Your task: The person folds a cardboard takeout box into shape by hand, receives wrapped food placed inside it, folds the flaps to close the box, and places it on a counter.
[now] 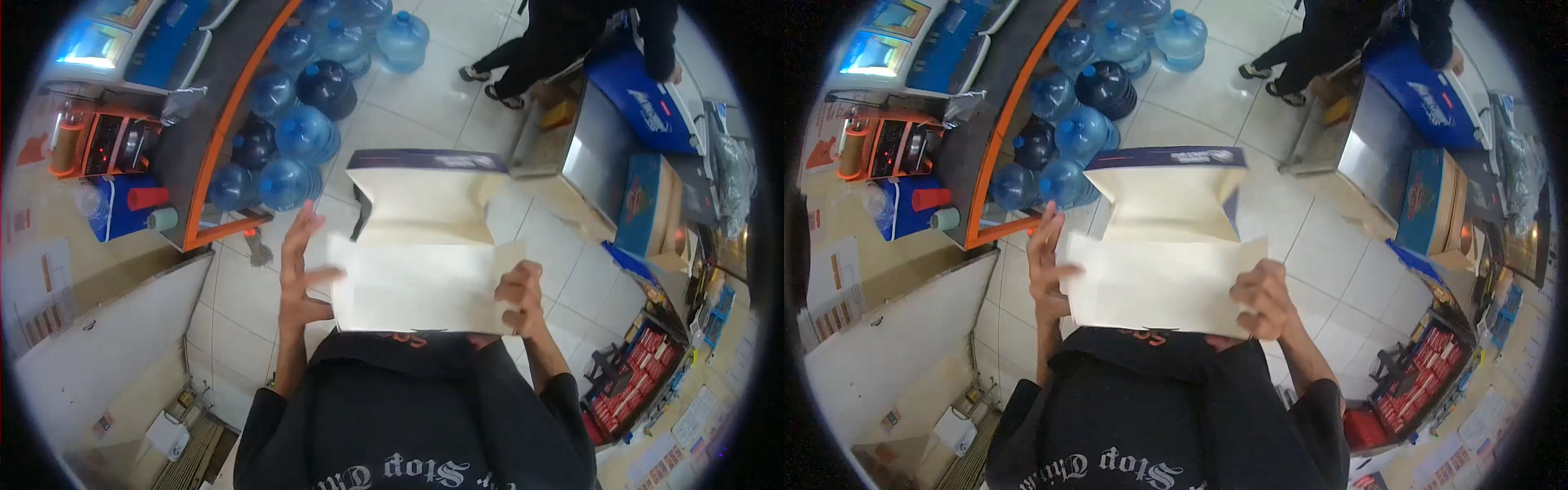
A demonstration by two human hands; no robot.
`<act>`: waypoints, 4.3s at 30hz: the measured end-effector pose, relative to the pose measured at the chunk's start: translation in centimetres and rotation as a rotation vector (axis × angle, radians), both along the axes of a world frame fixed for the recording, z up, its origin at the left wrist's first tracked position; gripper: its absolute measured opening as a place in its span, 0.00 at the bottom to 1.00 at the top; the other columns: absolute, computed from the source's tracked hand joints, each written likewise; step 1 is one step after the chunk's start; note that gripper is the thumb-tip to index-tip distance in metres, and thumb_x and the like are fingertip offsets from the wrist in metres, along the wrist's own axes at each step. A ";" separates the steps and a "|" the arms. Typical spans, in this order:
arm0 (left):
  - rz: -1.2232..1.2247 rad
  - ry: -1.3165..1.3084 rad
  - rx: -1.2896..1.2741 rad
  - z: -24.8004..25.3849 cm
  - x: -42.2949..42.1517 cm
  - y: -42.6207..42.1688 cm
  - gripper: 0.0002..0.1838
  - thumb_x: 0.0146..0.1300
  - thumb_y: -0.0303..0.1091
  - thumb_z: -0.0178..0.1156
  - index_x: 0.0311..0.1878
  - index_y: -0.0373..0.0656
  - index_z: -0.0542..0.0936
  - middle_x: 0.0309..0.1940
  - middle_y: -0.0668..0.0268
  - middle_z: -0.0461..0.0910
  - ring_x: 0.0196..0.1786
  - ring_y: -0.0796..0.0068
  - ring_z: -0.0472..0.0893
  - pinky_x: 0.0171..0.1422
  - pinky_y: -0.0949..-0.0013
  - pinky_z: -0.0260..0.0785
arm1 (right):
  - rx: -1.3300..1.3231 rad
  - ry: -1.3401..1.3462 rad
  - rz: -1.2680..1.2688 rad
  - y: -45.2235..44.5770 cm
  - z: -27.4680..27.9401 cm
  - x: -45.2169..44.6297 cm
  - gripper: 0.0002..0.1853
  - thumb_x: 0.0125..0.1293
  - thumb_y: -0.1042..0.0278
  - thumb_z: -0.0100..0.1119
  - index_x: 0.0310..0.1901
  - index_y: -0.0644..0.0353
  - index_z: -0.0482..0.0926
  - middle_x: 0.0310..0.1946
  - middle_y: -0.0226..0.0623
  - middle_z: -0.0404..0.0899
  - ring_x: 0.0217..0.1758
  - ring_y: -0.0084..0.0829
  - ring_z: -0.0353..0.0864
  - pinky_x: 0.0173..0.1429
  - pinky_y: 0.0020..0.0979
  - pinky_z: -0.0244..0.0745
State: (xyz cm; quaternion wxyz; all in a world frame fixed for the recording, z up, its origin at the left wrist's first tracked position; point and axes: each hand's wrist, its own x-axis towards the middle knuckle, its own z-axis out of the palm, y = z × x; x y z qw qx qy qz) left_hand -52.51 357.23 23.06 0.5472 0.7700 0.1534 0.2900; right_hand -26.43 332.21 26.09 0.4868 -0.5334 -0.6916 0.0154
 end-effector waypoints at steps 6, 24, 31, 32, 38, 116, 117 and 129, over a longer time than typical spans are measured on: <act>-0.224 -0.086 -1.036 -4.6 8.9 11.0 0.84 0.23 0.69 0.82 0.81 0.51 0.40 0.76 0.47 0.55 0.76 0.46 0.60 0.76 0.43 0.57 | 0.186 -0.276 0.234 7.5 1.9 4.4 0.16 0.50 0.66 0.66 0.31 0.52 0.64 0.34 0.38 0.79 0.35 0.38 0.78 0.38 0.36 0.66; -0.583 -0.342 0.190 10.1 42.6 21.7 0.24 0.35 0.23 0.73 0.42 0.49 0.90 0.49 0.54 0.83 0.52 0.57 0.83 0.54 0.63 0.78 | 0.120 0.207 -0.669 17.8 6.8 22.8 0.13 0.53 0.67 0.66 0.35 0.58 0.70 0.33 0.44 0.79 0.36 0.43 0.74 0.48 0.44 0.67; -0.612 -0.236 0.328 8.2 51.4 23.8 0.26 0.36 0.23 0.73 0.46 0.49 0.89 0.52 0.56 0.80 0.51 0.57 0.81 0.52 0.63 0.77 | -0.603 -0.053 -0.602 22.7 8.7 27.7 0.22 0.49 0.49 0.78 0.39 0.55 0.83 0.31 0.35 0.76 0.40 0.35 0.76 0.51 0.38 0.66; -0.638 -0.203 0.324 7.6 51.8 23.5 0.27 0.37 0.23 0.72 0.47 0.49 0.88 0.52 0.56 0.80 0.51 0.57 0.81 0.51 0.63 0.77 | -0.606 -0.031 -0.630 22.5 8.0 27.7 0.22 0.49 0.49 0.78 0.39 0.55 0.83 0.31 0.35 0.76 0.40 0.35 0.76 0.51 0.38 0.66; -0.732 0.031 0.386 6.1 56.1 22.8 0.32 0.42 0.18 0.64 0.56 0.50 0.84 0.49 0.57 0.76 0.49 0.56 0.80 0.48 0.60 0.77 | -0.630 0.522 -0.512 17.7 5.9 28.4 0.21 0.49 0.52 0.79 0.39 0.57 0.86 0.42 0.36 0.81 0.49 0.36 0.79 0.54 0.37 0.68; -0.404 0.760 0.048 -28.7 73.1 -22.5 0.29 0.69 0.37 0.59 0.70 0.36 0.66 0.62 0.51 0.74 0.66 0.54 0.72 0.70 0.58 0.63 | -0.723 -0.212 -0.903 -30.1 -20.6 46.3 0.07 0.57 0.60 0.62 0.29 0.53 0.78 0.35 0.27 0.76 0.51 0.32 0.72 0.55 0.37 0.67; -0.425 0.761 -0.018 -27.5 71.8 -22.7 0.26 0.70 0.33 0.57 0.69 0.35 0.67 0.64 0.51 0.72 0.69 0.53 0.70 0.69 0.56 0.65 | -0.708 -0.210 -0.862 -29.7 -20.7 46.7 0.07 0.57 0.60 0.62 0.29 0.52 0.79 0.33 0.26 0.76 0.49 0.31 0.73 0.56 0.35 0.66; -0.855 0.474 0.631 -13.4 67.6 -29.6 0.35 0.50 0.17 0.56 0.66 0.45 0.70 0.66 0.50 0.64 0.74 0.45 0.60 0.78 0.43 0.49 | -0.857 0.016 -0.560 -29.0 -22.8 50.1 0.10 0.59 0.57 0.64 0.29 0.53 0.78 0.32 0.31 0.76 0.46 0.34 0.78 0.52 0.38 0.70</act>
